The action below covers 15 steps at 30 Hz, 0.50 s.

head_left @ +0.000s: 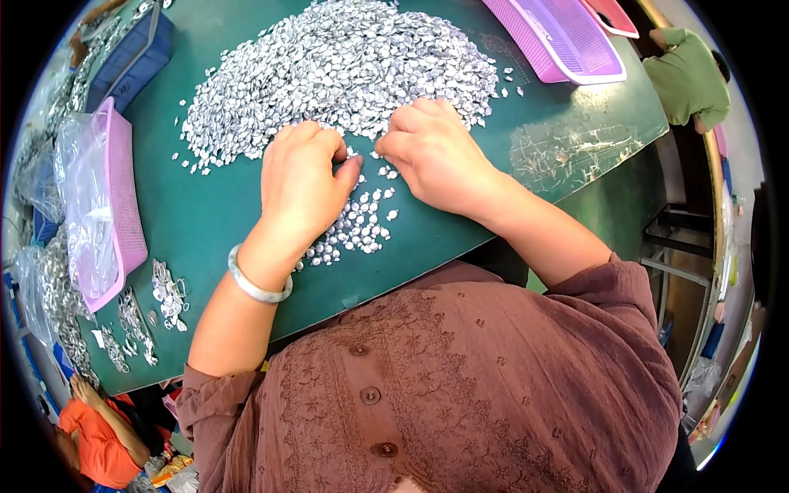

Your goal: The person sorts small candy-shaped pieces from a pile on the work surface by hand, separating individual pieces and grouping them together on the tabletop.

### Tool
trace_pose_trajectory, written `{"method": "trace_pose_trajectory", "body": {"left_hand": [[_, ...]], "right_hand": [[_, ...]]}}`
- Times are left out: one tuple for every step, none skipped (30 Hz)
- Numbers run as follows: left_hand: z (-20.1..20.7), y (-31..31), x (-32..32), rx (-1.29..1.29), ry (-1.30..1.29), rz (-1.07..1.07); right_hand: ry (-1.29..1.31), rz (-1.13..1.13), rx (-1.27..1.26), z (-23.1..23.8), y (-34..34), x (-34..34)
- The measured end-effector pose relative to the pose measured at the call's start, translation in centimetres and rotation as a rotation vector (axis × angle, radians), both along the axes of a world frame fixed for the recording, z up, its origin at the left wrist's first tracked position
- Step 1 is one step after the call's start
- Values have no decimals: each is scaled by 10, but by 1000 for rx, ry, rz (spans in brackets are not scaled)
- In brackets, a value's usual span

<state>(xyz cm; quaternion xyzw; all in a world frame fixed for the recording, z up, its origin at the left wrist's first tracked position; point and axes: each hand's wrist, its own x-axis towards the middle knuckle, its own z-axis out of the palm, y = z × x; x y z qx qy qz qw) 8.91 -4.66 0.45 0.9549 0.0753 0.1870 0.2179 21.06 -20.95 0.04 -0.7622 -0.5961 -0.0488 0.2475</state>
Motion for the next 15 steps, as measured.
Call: {"method": "trace_pose_trajectory", "body": {"left_hand": [[0, 0, -1, 2, 11, 9], [0, 0, 0, 3, 11, 9], [-1, -1, 0, -21, 25, 12], [-1, -2, 0, -44, 39, 17], [0, -2, 0, -43, 40, 17], [0, -2, 0, -65, 58, 26], [0, -2, 0, -87, 76, 35], [1, -2, 1, -86, 75, 33], [1, -2, 1, -96, 49, 19], [1, -2, 1, -106, 23, 7], [1, -2, 1, -104, 23, 7], [-1, -1, 1, -95, -2, -24], [-1, -1, 1, -87, -26, -56], [-1, -1, 1, -86, -26, -55], [-1, 0, 1, -95, -13, -67]], "right_hand": [[-15, 18, -6, 0, 0, 0], [-30, 37, -11, 0, -1, 0], [-30, 36, -10, 1, -1, 0], [-33, 32, -22, 3, -2, 1], [-36, 26, -34, 3, -3, 1], [-36, 26, -32, 2, -2, 1], [-29, 22, 16, 1, -2, 1], [-22, 18, 65, 0, -2, 0], [-22, 17, 65, 0, -3, 1], [-11, 11, 40, 2, -4, 1], [0, 5, 15, 2, -4, 1], [0, 6, 16, 3, -4, 1], [-5, 5, -1, 3, -4, 0], [-9, 4, -19, 3, -4, -1], [-9, 5, -18, 3, -4, -1]]}}
